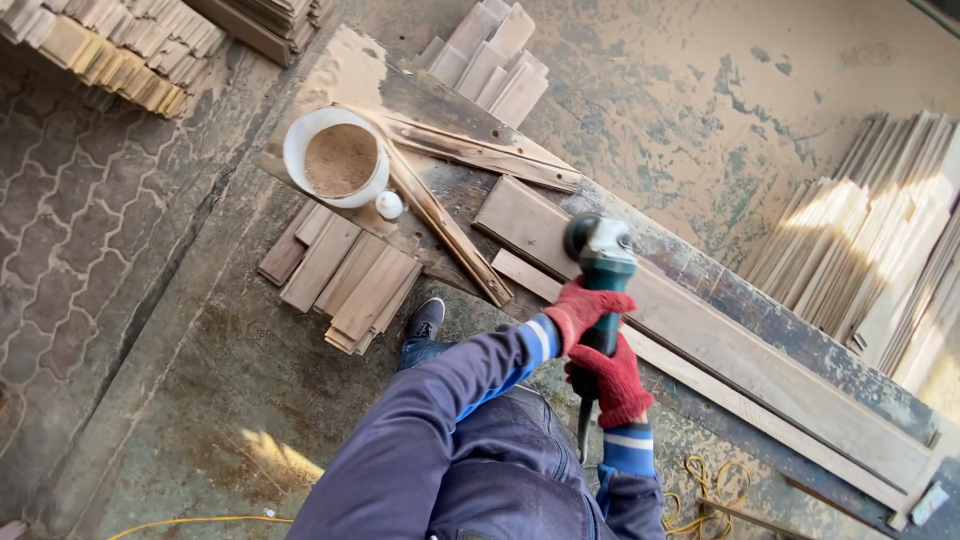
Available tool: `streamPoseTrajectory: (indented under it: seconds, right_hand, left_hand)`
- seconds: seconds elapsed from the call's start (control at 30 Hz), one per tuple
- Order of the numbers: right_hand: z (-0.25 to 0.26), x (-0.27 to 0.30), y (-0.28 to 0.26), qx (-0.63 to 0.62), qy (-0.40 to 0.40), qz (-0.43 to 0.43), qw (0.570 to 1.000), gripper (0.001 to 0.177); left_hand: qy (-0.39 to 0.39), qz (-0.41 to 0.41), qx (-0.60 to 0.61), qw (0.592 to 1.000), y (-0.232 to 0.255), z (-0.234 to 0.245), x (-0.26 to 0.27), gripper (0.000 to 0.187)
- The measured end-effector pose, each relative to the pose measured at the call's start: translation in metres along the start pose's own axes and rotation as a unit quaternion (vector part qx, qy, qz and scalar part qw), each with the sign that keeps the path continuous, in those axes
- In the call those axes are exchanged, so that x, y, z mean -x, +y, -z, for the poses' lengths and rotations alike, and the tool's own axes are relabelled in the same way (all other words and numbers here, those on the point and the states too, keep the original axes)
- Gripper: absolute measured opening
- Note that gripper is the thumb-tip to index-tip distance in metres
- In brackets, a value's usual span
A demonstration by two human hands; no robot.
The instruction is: Sanding a long piece of wood using a handheld angle grinder with a sanding attachment.
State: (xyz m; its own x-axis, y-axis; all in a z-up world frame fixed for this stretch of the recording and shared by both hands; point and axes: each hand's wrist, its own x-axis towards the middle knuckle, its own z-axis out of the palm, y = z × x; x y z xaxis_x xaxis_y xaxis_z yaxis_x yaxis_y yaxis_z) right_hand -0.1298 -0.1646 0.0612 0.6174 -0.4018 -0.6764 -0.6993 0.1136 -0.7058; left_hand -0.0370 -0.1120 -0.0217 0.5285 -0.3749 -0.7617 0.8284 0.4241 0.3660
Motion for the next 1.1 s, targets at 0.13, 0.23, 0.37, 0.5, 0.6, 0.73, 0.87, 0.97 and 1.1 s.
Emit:
streamPoseTrajectory:
  seconds: [0.13, 0.23, 0.37, 0.5, 0.6, 0.73, 0.87, 0.97, 1.1]
  right_hand:
    - [0.036, 0.012, 0.024, -0.058, 0.072, 0.004, 0.996, 0.048]
    - [0.062, 0.013, 0.038, -0.092, 0.033, -0.045, 0.994, 0.052]
    - [0.042, 0.013, 0.027, -0.075, 0.021, -0.028, 0.997, 0.051]
    - [-0.004, 0.012, 0.008, -0.047, 0.055, -0.008, 0.997, 0.049]
    - [-0.033, 0.003, 0.000, -0.024, 0.016, -0.006, 1.000, 0.051]
    - [-0.071, 0.000, -0.018, 0.008, -0.039, 0.005, 0.999, 0.052]
    - [-0.097, -0.006, -0.024, 0.017, -0.062, 0.009, 0.998, 0.050]
    - [-0.095, -0.011, -0.024, 0.022, -0.071, 0.020, 0.997, 0.050]
    - [-0.063, -0.010, -0.011, 0.008, -0.044, 0.004, 0.999, 0.049]
  left_hand:
    - [-0.051, 0.022, -0.070, 0.996, -0.045, -0.033, -0.012, 0.073]
    - [-0.111, 0.031, -0.212, 0.970, -0.014, -0.049, 0.036, 0.063]
    - [-0.117, 0.059, -0.133, 0.982, -0.012, -0.037, 0.029, 0.049]
    - [-0.033, 0.018, -0.047, 0.998, 0.000, -0.007, 0.017, 0.073]
    - [-0.001, 0.002, -0.015, 1.000, 0.030, 0.021, 0.020, 0.069]
    - [0.037, -0.031, 0.049, 0.998, 0.062, 0.057, 0.018, 0.065]
    - [0.048, -0.029, 0.076, 0.996, 0.080, 0.080, 0.013, 0.059]
    - [0.052, -0.044, 0.066, 0.995, 0.086, 0.073, 0.025, 0.061]
    - [0.036, -0.027, 0.077, 0.996, 0.060, 0.051, 0.024, 0.056]
